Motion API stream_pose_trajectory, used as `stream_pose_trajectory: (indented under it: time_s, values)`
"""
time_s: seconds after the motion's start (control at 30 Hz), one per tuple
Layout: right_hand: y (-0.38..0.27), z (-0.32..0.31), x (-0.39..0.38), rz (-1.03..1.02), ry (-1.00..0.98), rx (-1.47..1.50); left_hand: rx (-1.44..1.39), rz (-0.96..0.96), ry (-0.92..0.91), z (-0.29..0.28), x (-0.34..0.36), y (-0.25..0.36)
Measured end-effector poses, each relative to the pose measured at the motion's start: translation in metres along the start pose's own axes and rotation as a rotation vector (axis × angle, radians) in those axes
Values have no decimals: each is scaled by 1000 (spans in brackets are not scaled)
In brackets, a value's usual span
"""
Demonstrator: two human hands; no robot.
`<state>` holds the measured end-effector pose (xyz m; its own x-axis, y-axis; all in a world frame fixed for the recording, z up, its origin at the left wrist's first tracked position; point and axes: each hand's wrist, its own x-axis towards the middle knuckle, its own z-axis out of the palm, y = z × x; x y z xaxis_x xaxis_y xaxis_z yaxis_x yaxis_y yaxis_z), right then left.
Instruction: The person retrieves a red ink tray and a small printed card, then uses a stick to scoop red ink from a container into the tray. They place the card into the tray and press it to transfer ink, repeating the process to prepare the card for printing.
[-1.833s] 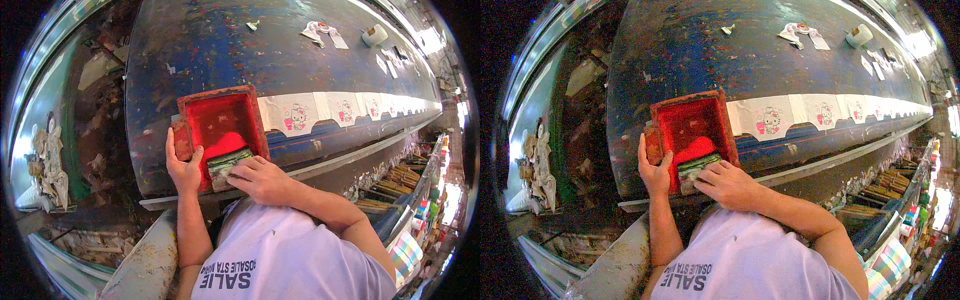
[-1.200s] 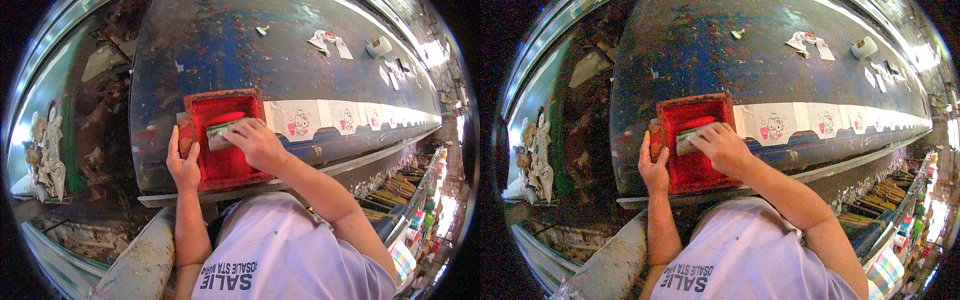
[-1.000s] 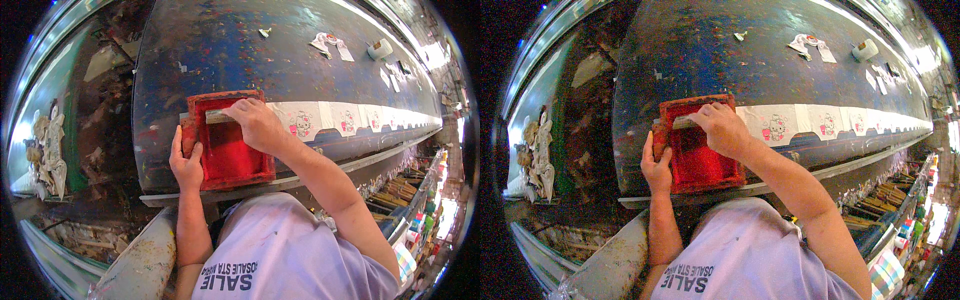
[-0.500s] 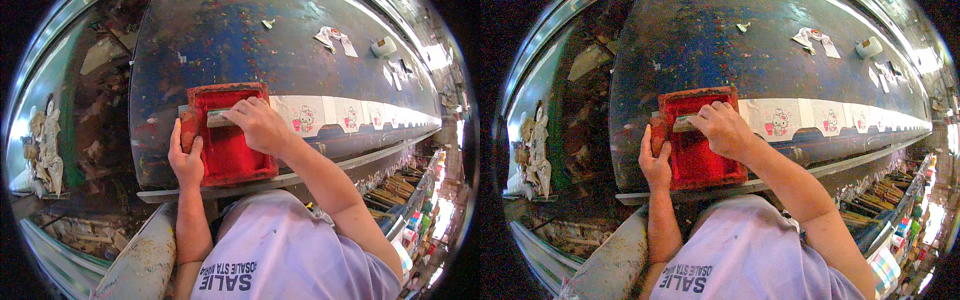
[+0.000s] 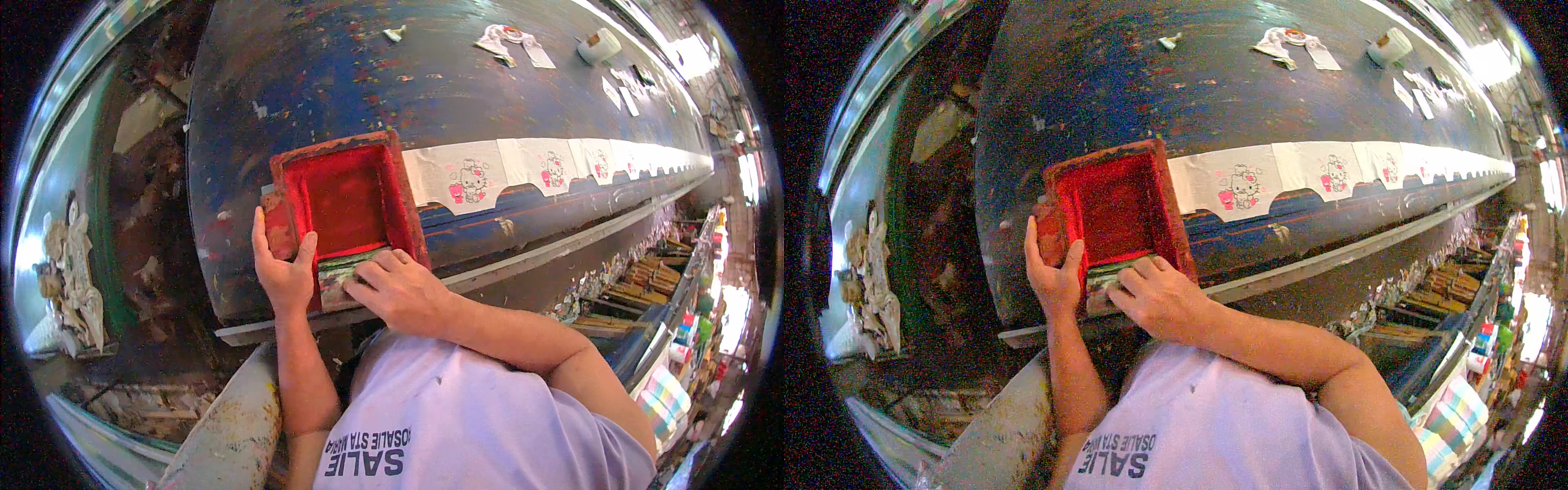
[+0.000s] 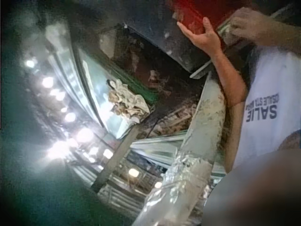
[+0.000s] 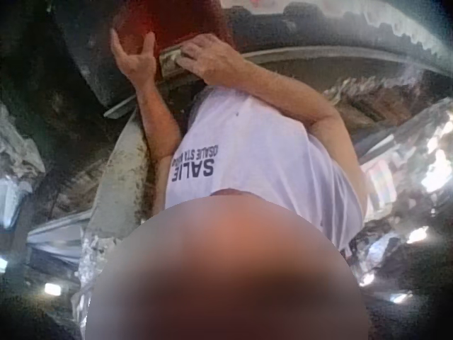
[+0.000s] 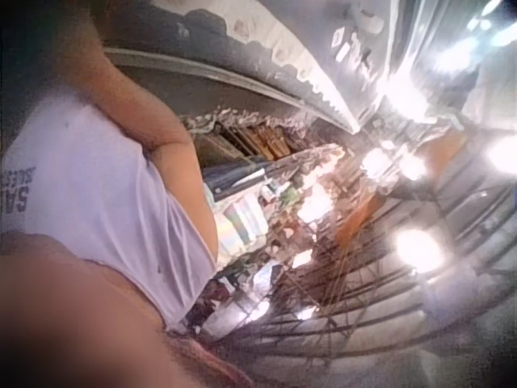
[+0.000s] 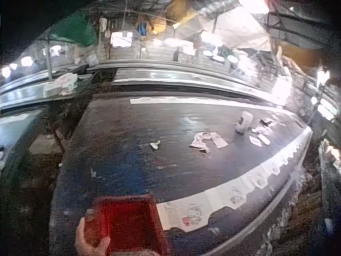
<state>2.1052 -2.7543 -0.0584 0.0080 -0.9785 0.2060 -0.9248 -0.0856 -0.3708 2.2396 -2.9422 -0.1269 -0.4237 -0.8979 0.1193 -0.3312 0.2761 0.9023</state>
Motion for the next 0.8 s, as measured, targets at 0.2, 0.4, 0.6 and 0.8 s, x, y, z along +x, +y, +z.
stream_pose_trajectory:
  time_s: [0.2, 0.4, 0.6, 0.8]
  values:
    - [11, -4, -20, 9, 59, 181, 32, -8, 21, 6, -2, 8]
    - [40, -19, -69, 310, 427, 279, 18, 96, 90, 12, -11, 32]
    - [70, -38, -140, 640, 545, 566, -49, 122, 16, 84, -37, 64]
    - [112, -54, -197, 696, 674, 534, -207, 102, -86, 169, -64, 99]
